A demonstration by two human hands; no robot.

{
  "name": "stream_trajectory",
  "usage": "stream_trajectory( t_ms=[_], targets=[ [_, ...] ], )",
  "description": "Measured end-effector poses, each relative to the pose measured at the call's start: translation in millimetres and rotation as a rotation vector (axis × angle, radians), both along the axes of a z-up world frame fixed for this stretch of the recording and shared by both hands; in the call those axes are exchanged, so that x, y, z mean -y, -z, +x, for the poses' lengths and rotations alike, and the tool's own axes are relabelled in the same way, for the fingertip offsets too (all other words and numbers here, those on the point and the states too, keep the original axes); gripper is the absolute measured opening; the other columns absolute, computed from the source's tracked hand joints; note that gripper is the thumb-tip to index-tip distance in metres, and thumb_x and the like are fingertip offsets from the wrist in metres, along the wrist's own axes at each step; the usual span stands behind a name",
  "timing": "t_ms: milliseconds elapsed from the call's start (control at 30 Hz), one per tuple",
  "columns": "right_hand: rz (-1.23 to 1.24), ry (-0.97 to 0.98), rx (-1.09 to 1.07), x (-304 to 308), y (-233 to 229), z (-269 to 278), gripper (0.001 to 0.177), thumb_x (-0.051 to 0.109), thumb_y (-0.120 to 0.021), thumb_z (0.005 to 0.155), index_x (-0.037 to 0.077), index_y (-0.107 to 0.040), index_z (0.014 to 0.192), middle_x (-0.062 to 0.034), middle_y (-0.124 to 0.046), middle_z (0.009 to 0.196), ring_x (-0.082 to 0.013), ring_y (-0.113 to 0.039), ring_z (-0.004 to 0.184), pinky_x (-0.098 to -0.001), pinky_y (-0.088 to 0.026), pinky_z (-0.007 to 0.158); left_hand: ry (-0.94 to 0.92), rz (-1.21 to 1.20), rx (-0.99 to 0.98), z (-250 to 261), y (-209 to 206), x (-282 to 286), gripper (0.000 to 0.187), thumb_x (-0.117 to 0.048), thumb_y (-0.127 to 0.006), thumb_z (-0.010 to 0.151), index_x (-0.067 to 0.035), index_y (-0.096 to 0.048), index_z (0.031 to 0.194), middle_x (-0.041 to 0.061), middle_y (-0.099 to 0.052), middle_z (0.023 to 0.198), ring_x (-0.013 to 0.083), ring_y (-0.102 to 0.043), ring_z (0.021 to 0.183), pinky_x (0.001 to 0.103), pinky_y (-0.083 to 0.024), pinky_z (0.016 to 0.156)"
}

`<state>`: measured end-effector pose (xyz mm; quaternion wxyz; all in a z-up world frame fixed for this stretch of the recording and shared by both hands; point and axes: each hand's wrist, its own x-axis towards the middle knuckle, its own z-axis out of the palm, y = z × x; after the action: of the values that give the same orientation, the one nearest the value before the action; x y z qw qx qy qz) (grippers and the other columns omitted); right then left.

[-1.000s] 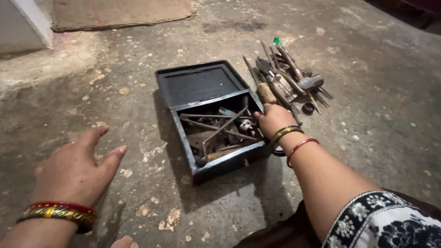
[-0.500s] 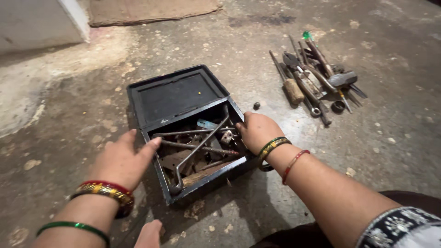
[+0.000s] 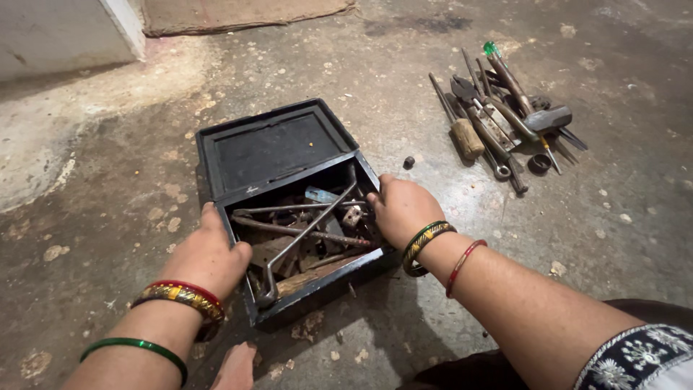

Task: The person sits on the floor and organizes various hand tools by picking them up from the floor and placing them into a black toolbox. The person handles wrenches, pliers, screwdrivers, and a hammer, arranging them inside the box.

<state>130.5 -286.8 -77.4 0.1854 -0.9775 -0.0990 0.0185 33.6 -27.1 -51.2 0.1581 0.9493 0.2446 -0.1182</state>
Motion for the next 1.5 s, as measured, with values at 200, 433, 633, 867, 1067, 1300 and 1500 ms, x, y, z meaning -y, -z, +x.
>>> stream_trajectory(
  t_ms=[200,433,633,867,1067,1300,1500],
  targets=[
    [0.082,-0.04,0.016,-14.7,-5.5,-4.1,0.03,0.033,-0.061,0.095,0.004,-0.063,0.105,-0.0214,-0.072,0.091,-0.0427,-0.068,0.091,-0.0544,-0.052,0.08,-0.056,0.022,0.004,-4.4,-5.9,-8.3,0.081,-0.028,-0.061,0.089,-0.001,-0.026,0.157,0.031,-0.069,0.121,0.0446,-0.068,0.113,0.051,-0.054,0.1],
    [0.081,-0.079,0.014,-24.9,-10.7,-3.9,0.037,0.038,-0.059,0.095,0.003,-0.061,0.109,-0.0246,-0.072,0.092,-0.0443,-0.068,0.093,-0.0546,-0.052,0.082,-0.128,0.007,0.021,-3.4,-2.9,-15.8,0.075,-0.027,-0.059,0.09,-0.006,-0.031,0.156,0.031,-0.067,0.124,0.0453,-0.067,0.116,0.052,-0.051,0.103],
    [0.133,-0.159,-0.1,-16.3,-20.3,-2.4,0.056,0.053,-0.055,0.098,-0.001,-0.062,0.113,-0.0273,-0.072,0.101,-0.0436,-0.068,0.102,-0.0494,-0.053,0.09,-0.123,0.063,0.075,-8.0,-12.2,-10.1,0.087,-0.043,-0.064,0.092,-0.01,-0.021,0.161,0.025,-0.056,0.142,0.0437,-0.059,0.125,0.054,-0.046,0.107],
    [0.347,-0.186,0.019,-1.0,-37.4,-17.7,0.057,0.046,-0.056,0.095,0.007,-0.058,0.136,-0.0186,-0.071,0.124,-0.0346,-0.068,0.116,-0.0413,-0.052,0.098,-0.028,0.22,0.264,-15.0,-31.3,0.8,0.084,-0.042,-0.062,0.087,-0.018,-0.023,0.158,0.005,-0.025,0.165,0.0268,-0.028,0.149,0.062,-0.025,0.115],
    [0.157,-0.252,0.104,12.2,-64.4,-17.2,0.062,0.034,-0.077,0.081,0.012,-0.059,0.137,-0.0171,-0.064,0.133,-0.035,-0.061,0.121,-0.0427,-0.048,0.101,0.089,0.255,0.371,-24.8,-40.0,14.2,0.078,-0.053,-0.06,0.087,-0.025,-0.035,0.155,0.009,-0.031,0.161,0.031,-0.027,0.148,0.062,-0.021,0.115],
    [-0.081,-0.256,0.201,45.7,-78.5,20.7,0.052,0.025,-0.078,0.082,0.014,-0.063,0.13,-0.0113,-0.066,0.131,-0.0303,-0.063,0.119,-0.042,-0.047,0.103,0.178,0.204,0.57,-26.2,-50.0,35.2,0.064,-0.058,-0.05,0.093,-0.022,-0.048,0.146,0.011,-0.04,0.156,0.0341,-0.032,0.145,0.067,-0.019,0.113],
    [-0.075,0.215,0.093,155.6,-50.2,60.9,0.05,0.017,-0.074,0.085,0.022,-0.068,0.135,-0.0149,-0.071,0.127,-0.0327,-0.068,0.115,-0.0433,-0.053,0.1,0.206,0.194,0.597,-15.6,-37.4,29.8,0.063,-0.058,-0.048,0.093,-0.023,-0.05,0.146,0.01,-0.042,0.156,0.0332,-0.034,0.145,0.068,-0.016,0.114]
  ],
)
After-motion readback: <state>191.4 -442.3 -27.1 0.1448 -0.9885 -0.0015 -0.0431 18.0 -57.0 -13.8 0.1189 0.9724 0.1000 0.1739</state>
